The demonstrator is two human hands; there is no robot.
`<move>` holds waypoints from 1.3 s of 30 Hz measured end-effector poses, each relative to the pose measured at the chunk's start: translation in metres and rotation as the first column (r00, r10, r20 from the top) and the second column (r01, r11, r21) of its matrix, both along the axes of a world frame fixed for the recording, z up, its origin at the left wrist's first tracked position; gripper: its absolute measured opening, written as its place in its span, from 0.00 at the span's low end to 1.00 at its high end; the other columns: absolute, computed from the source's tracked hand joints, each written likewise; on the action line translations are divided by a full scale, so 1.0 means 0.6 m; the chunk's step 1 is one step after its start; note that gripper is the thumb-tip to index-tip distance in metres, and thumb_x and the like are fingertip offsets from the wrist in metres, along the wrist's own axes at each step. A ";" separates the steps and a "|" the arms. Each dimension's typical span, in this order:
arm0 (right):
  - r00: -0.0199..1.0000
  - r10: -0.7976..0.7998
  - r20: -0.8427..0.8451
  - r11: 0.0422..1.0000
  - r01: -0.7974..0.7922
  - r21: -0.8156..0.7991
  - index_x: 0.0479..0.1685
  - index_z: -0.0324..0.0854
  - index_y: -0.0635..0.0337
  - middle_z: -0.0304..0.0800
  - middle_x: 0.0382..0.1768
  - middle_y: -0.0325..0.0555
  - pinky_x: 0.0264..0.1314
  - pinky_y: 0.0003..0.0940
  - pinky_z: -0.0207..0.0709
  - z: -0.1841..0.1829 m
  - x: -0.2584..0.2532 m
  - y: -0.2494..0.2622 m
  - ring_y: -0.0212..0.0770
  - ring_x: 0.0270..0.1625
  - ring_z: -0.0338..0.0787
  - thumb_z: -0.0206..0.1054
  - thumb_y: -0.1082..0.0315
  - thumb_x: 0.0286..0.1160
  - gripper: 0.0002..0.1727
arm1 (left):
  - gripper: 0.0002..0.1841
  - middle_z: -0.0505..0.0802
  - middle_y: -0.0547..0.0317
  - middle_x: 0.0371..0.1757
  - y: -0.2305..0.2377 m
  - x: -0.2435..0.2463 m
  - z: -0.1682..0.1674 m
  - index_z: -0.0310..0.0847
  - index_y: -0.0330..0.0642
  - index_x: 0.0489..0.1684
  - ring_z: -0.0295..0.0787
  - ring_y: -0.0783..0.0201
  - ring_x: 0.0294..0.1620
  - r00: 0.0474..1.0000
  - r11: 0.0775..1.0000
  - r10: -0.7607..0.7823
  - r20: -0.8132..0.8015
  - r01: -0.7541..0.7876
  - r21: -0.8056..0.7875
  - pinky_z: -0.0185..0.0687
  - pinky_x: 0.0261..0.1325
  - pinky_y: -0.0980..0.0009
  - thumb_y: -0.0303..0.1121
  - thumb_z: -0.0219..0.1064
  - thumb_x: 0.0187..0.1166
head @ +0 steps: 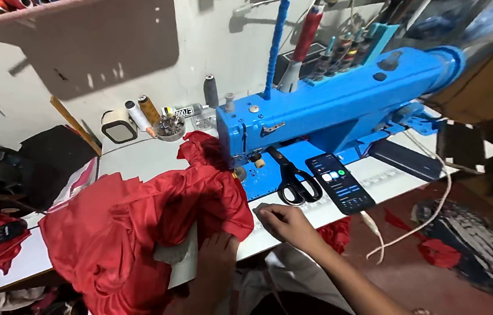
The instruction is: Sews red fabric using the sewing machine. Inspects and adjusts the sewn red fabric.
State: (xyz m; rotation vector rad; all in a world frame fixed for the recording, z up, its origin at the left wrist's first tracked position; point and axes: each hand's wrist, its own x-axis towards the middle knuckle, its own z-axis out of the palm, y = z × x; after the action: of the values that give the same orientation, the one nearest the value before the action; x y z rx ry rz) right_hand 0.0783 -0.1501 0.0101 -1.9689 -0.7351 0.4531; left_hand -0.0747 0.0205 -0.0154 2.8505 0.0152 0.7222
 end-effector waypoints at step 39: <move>0.642 -0.101 0.760 0.969 0.236 -0.071 0.59 0.93 0.60 0.85 0.13 0.43 0.19 0.39 0.78 -0.067 -0.085 -0.016 0.45 0.15 0.86 0.58 0.61 0.82 0.21 | 0.15 0.85 0.32 0.71 0.000 0.132 0.002 0.87 0.26 0.57 0.85 0.40 0.71 0.990 0.935 -0.007 -0.138 -0.042 -0.352 0.80 0.74 0.53 0.26 0.58 0.85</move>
State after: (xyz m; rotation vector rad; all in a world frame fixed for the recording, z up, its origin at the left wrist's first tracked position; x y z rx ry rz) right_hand 0.0271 -0.1596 -0.0302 -2.3626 -1.0235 -0.5008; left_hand 0.0045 0.0207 -0.0144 2.5478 0.1742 0.4685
